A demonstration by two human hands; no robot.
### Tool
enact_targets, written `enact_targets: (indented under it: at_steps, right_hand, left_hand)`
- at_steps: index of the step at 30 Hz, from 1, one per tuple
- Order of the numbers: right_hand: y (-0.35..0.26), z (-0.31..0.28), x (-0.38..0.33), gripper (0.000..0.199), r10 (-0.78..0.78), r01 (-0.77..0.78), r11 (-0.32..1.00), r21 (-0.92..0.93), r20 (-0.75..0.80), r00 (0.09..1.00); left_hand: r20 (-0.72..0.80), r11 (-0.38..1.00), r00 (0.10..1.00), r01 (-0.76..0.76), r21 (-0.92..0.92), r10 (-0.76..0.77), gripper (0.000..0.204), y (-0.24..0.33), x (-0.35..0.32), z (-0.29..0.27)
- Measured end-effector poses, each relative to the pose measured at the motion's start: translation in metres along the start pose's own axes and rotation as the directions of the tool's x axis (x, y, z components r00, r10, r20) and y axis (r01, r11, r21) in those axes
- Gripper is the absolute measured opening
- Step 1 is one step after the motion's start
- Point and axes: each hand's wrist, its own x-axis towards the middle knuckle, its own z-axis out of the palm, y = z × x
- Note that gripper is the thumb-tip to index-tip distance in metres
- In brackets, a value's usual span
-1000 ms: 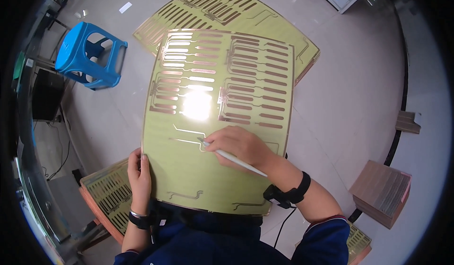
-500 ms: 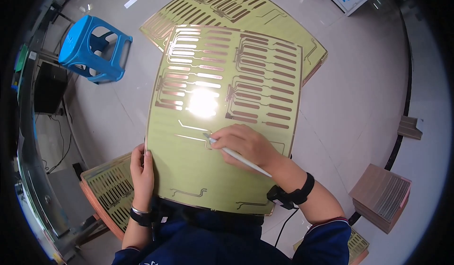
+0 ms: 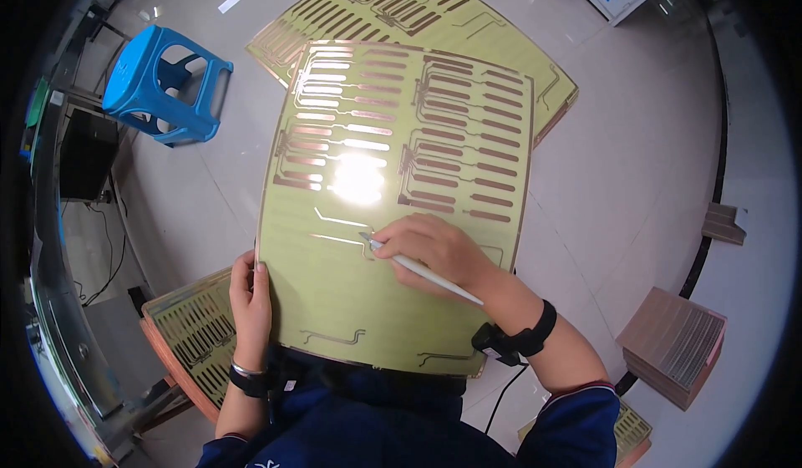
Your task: Marking specific areas on flexible PCB panels using a white marking pen.
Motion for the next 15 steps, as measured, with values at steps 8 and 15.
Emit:
enact_targets:
  at_steps: [8,15]
  right_hand:
    - [-0.018,-0.046,-0.02,0.013,0.329,-0.32,0.903,0.286,0.017,0.944]
    - [-0.03,-0.077,-0.117,0.023,0.5,-0.423,0.865,0.27,-0.522,0.69]
  left_hand:
    - [0.118,0.952,0.982,0.172,-0.252,-0.146,0.024,0.013,0.0,-0.016]
    - [0.212,0.929,0.937,0.318,-0.19,-0.278,0.028,-0.011,-0.012,-0.042]
